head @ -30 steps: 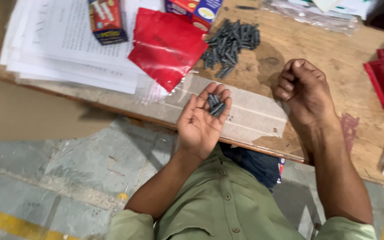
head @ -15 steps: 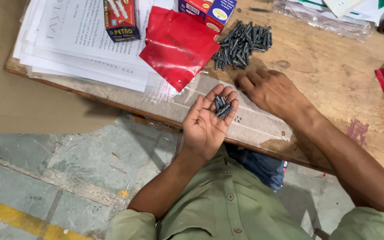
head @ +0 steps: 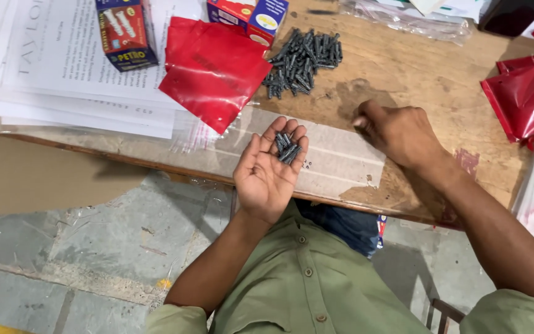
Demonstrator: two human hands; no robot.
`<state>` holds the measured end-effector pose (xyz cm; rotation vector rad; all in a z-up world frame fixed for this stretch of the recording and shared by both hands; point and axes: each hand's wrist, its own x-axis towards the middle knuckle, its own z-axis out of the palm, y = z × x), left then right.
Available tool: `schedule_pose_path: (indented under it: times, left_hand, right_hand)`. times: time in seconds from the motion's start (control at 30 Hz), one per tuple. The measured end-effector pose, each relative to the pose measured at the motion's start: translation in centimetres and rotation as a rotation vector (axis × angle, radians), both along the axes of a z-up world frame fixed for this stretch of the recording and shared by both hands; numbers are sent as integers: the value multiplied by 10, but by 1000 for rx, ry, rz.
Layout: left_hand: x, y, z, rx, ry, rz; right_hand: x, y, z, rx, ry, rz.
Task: Pack sets of wall plugs into small red plastic bags at a workshop bench.
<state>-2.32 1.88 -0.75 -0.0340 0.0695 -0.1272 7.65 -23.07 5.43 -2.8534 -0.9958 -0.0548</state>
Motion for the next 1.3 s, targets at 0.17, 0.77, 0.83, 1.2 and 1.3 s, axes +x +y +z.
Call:
schedule_pose_path:
  times: [0.17, 0.77, 0.83, 1.2, 1.3]
  left_hand:
    - [0, 0, 1, 18, -10, -8]
    - [0, 2, 3, 65, -11, -14]
    - [0, 2, 3, 50, -23, -17]
    - [3, -4, 6, 72, 5, -2]
    - [1, -5, 4, 80, 1, -4]
  right_hand:
    - [11, -34, -10, 417, 430, -404]
    - [18, -41, -6, -306, 152, -47]
    - [3, -45, 14, -392, 310, -109]
    - [-36, -58, 4, -542, -154, 148]
    - [-31, -50, 7, -643, 14, 92]
